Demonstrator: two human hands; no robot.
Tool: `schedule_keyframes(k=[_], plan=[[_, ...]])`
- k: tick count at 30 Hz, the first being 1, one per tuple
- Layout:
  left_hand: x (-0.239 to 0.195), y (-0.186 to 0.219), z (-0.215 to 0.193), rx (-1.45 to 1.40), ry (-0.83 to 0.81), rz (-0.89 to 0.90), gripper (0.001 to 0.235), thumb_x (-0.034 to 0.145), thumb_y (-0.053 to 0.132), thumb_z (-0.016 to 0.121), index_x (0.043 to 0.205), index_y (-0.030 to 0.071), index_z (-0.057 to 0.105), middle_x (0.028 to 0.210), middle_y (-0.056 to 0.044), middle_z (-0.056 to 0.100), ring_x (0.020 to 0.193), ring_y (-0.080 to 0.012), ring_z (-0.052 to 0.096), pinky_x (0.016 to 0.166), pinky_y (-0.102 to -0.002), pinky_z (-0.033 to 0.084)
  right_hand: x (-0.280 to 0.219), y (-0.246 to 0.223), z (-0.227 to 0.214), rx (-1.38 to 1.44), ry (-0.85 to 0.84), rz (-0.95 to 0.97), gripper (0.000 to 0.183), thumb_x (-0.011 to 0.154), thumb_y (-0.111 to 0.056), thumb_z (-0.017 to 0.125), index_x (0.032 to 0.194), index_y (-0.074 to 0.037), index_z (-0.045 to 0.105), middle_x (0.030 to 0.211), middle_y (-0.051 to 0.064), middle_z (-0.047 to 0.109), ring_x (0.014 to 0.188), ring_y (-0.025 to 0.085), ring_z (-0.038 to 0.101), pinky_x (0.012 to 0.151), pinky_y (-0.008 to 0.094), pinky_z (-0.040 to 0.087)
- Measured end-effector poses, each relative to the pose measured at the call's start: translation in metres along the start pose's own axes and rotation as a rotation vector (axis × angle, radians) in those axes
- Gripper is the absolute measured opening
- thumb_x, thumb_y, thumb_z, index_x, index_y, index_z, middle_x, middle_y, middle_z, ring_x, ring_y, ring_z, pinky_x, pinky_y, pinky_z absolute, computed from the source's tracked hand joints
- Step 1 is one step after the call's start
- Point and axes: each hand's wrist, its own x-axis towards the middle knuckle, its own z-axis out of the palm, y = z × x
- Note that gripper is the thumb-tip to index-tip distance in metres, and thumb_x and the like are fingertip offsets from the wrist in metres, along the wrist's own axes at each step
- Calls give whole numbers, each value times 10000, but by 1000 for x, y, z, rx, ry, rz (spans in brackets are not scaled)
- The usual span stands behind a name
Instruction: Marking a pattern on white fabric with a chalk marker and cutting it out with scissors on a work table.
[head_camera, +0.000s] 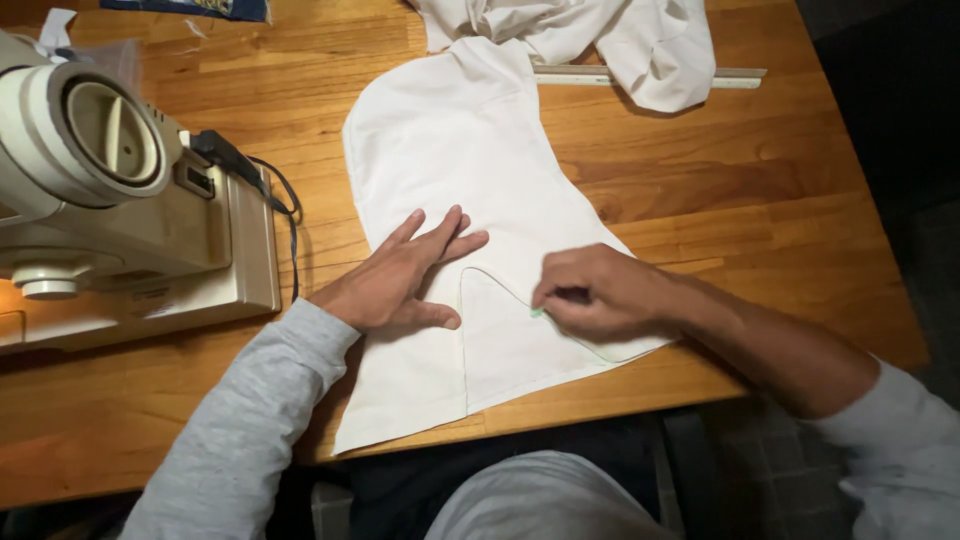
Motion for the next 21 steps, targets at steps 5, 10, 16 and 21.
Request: schedule_keyframes(k=[5, 10, 16, 21], plan=[[2, -2, 1, 5, -12, -21, 1400, 915, 440, 976, 1833, -70, 50, 1883, -69, 443, 1794, -304, 237, 1478, -580, -70, -49, 4, -2, 22, 6, 25, 99, 1060, -161, 773, 1070, -94, 845, 948, 116, 805, 818, 299, 817, 735, 415, 661], [0, 1, 1, -6, 2, -29, 1387, 921, 491, 952, 1833, -68, 69, 1883, -77, 440, 1790, -293, 254, 1486, -564, -63, -80, -10, -9, 61, -63, 27, 85, 1017, -121, 793, 992, -87, 866, 871, 133, 839, 701, 327, 824, 660, 420, 682], [-2, -8, 6, 18, 35, 48, 1401, 928, 564, 929, 1834, -73, 71, 1884, -96, 441, 1783, -337, 274, 1472, -617, -45, -46, -34, -12, 53, 125, 6, 91, 1019, -115, 819, 955, -90, 878, 853, 84, 828, 686, 217, 803, 654, 372, 664], [-9, 1, 7, 36, 85, 69, 1431, 902, 634, 926, 1837, -71, 103, 1853, -114, 492, 1764, -340, 330, 1473, -614, -25, 10, -46, 25, 68, 390, 108, 143, 988, -45, 876, 1125, -25, 911, 917, 158, 858, 761, 210, 766, 695, 371, 637]])
